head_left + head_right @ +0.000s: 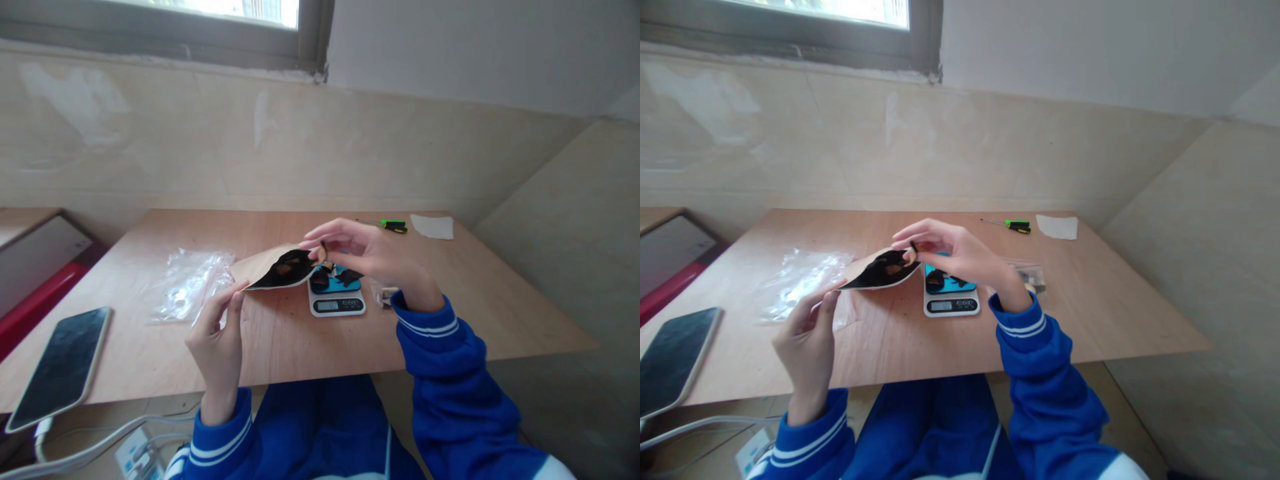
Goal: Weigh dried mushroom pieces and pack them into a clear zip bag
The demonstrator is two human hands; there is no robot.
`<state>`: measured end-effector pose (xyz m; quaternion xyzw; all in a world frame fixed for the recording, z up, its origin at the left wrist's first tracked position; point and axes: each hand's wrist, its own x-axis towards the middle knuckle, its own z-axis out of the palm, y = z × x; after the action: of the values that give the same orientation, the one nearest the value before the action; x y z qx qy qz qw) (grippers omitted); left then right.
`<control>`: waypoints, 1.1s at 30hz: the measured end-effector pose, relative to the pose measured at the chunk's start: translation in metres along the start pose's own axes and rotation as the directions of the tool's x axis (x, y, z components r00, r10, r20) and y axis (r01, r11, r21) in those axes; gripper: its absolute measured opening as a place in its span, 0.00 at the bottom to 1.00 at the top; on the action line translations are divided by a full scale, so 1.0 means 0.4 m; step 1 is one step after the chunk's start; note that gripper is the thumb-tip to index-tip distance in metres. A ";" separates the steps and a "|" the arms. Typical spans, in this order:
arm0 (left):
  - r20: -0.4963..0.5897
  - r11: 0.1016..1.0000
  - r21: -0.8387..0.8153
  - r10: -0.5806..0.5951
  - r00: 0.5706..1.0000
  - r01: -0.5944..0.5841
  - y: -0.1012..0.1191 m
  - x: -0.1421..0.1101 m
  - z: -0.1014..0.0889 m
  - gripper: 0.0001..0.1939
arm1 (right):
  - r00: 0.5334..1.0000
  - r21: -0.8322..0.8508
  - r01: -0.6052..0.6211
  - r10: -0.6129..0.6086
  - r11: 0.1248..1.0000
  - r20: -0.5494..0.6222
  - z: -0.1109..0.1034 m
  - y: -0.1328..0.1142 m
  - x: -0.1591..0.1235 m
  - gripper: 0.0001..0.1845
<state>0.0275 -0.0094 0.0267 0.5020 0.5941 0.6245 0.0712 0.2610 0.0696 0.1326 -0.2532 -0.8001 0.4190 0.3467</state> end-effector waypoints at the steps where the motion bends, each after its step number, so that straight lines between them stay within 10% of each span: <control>1: -0.005 1.000 0.011 -0.004 1.000 0.005 0.000 0.002 0.000 0.11 | 0.997 0.065 -0.025 0.030 0.998 -0.077 -0.018 0.019 -0.009 0.15; 6: -0.022 1.000 0.009 -0.018 1.000 0.019 0.000 0.006 0.002 0.12 | 0.894 -0.020 -0.288 0.261 0.958 -0.364 -0.105 0.202 -0.036 0.12; 9: -0.025 1.000 0.001 -0.023 0.999 0.023 -0.002 0.005 0.003 0.11 | 0.818 -0.207 -0.526 0.425 0.825 -0.387 -0.117 0.314 -0.035 0.10; 14: -0.046 1.000 0.026 0.006 0.999 -0.005 -0.008 0.013 0.006 0.11 | 0.800 -0.303 -0.587 0.480 0.751 -0.360 -0.089 0.399 -0.028 0.09; 21: -0.087 0.994 0.101 -0.022 0.996 0.030 0.015 0.093 0.041 0.15 | 0.810 -0.455 -0.578 0.411 0.677 -0.418 -0.081 0.399 -0.031 0.11; 33: 0.205 0.983 -0.154 -0.062 0.977 0.095 -0.053 0.173 0.089 0.29 | 0.879 -0.442 -0.442 0.280 0.781 -0.385 -0.042 0.270 -0.103 0.13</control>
<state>0.0084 0.0680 0.0394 0.5308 0.5502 0.6142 0.1959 0.3122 0.1055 0.0341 -0.5472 -0.7563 0.2044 0.2945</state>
